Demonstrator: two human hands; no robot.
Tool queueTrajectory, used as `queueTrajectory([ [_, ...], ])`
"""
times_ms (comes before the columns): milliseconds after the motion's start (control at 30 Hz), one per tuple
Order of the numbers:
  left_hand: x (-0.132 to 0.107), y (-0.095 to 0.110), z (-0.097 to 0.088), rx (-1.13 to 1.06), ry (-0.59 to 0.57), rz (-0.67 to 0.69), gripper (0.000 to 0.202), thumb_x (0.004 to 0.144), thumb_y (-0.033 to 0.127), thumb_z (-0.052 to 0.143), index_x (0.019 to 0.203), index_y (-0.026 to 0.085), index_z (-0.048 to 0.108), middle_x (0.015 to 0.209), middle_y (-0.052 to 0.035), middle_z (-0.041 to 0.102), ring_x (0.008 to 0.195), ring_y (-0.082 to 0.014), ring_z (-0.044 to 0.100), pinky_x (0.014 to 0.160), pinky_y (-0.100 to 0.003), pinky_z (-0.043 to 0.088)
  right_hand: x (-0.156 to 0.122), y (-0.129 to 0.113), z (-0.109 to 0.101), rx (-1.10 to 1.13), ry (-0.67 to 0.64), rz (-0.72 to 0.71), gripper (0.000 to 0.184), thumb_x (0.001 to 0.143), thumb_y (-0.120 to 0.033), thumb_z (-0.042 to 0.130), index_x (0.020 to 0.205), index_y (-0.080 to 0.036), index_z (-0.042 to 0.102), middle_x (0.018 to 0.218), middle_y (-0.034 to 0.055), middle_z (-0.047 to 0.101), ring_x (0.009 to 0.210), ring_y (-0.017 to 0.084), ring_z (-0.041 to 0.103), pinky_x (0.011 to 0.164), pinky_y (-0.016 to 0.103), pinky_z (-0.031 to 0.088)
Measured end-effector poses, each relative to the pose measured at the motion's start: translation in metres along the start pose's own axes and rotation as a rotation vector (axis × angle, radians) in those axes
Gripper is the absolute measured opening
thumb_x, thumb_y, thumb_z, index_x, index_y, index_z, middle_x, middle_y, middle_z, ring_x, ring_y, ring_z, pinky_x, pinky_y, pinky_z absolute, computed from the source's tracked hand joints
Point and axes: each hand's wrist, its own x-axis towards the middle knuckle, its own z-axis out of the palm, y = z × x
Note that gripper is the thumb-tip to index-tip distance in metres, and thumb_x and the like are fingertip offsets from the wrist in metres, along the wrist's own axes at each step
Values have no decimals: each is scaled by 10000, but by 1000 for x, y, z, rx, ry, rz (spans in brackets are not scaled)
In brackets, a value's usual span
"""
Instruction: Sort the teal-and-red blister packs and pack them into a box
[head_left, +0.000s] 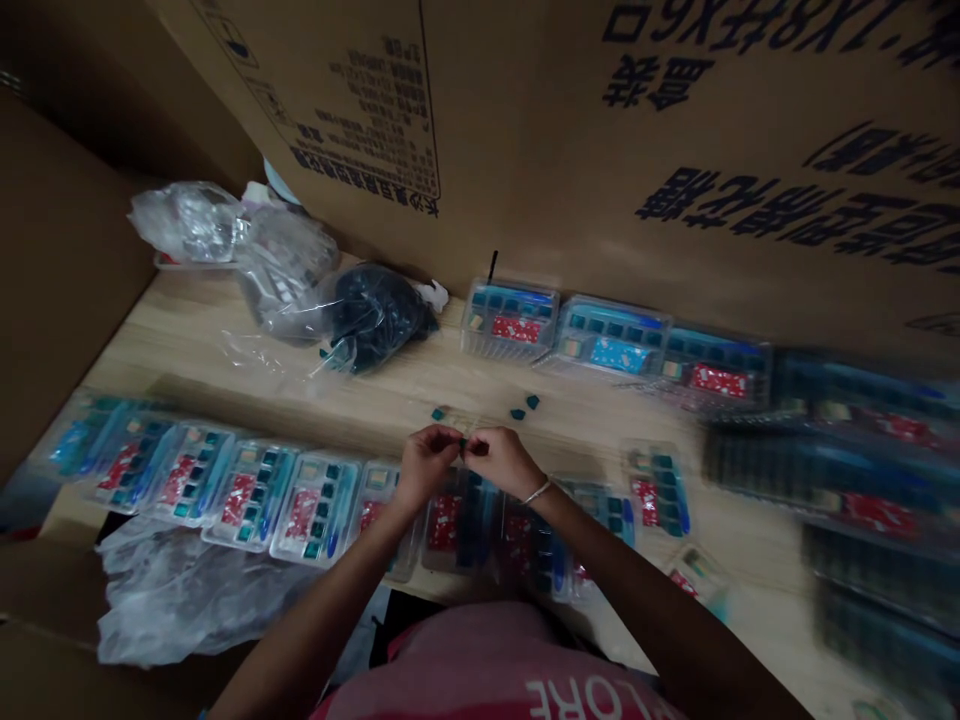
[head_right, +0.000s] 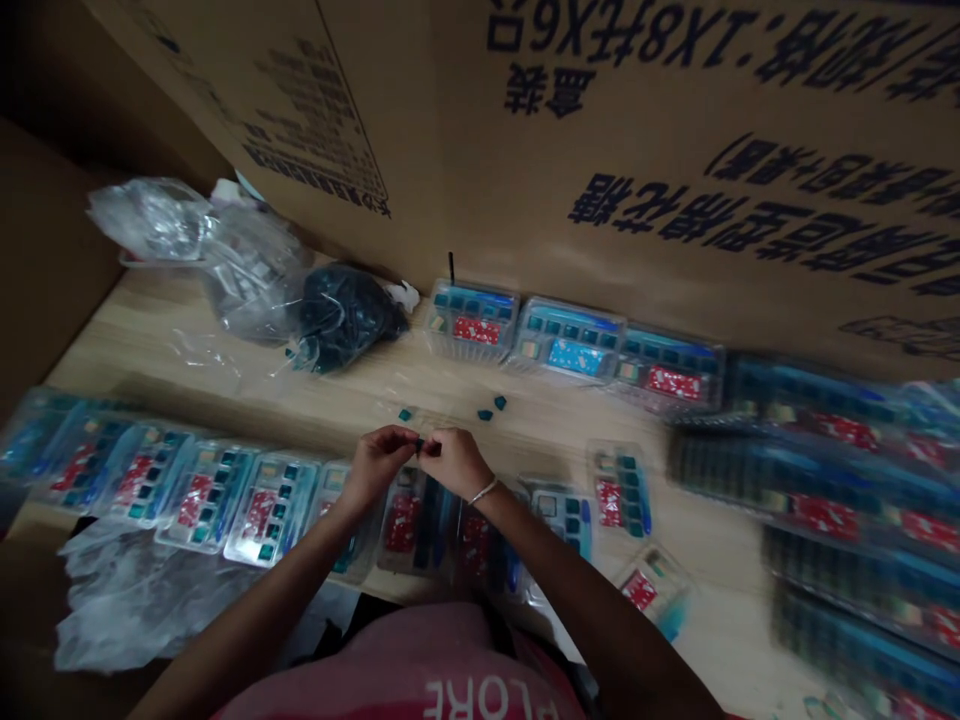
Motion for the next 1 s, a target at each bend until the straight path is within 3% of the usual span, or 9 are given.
queueTrajectory([
  [267, -2, 8, -1, 51, -132, 56, 206, 568, 187, 651, 772, 158, 638, 666, 23, 624, 629, -95, 569, 612, -211, 432, -6, -2, -9, 6, -18, -89, 113, 653, -146, 541, 585, -149, 631, 521, -38, 552, 526, 89, 480, 546, 196, 356],
  [500, 0, 13, 0, 44, -211, 56, 297, 567, 160, 647, 864, 158, 631, 686, 19, 616, 636, -97, 571, 617, -214, 443, -8, 2, -15, 195, -89, -11, 70, 623, -177, 543, 560, -160, 565, 513, -50, 507, 519, 87, 460, 527, 198, 343],
  [700, -12, 16, 4, 344, -186, 176, 196, 543, 75, 554, 688, 159, 655, 640, 12, 614, 599, -96, 537, 574, -211, 404, -24, -4, -19, 117, -97, -33, 28, 593, -165, 559, 566, -162, 562, 513, -56, 488, 526, 83, 447, 533, 207, 333],
  [867, -20, 15, -1, -27, -160, -67, 139, 549, 166, 670, 681, 154, 627, 569, 34, 597, 500, -76, 506, 512, -202, 386, -31, -4, -19, 514, -198, 165, 160, 658, -320, 616, 711, -182, 555, 620, -26, 589, 597, 129, 582, 572, 243, 435],
  [1000, -25, 11, 0, -236, -119, -147, 249, 511, 250, 771, 673, 158, 606, 555, 38, 609, 488, -80, 537, 522, -205, 418, -29, -6, -16, 715, -213, 172, 290, 619, -360, 716, 778, -187, 545, 664, -41, 593, 616, 115, 594, 634, 258, 474],
])
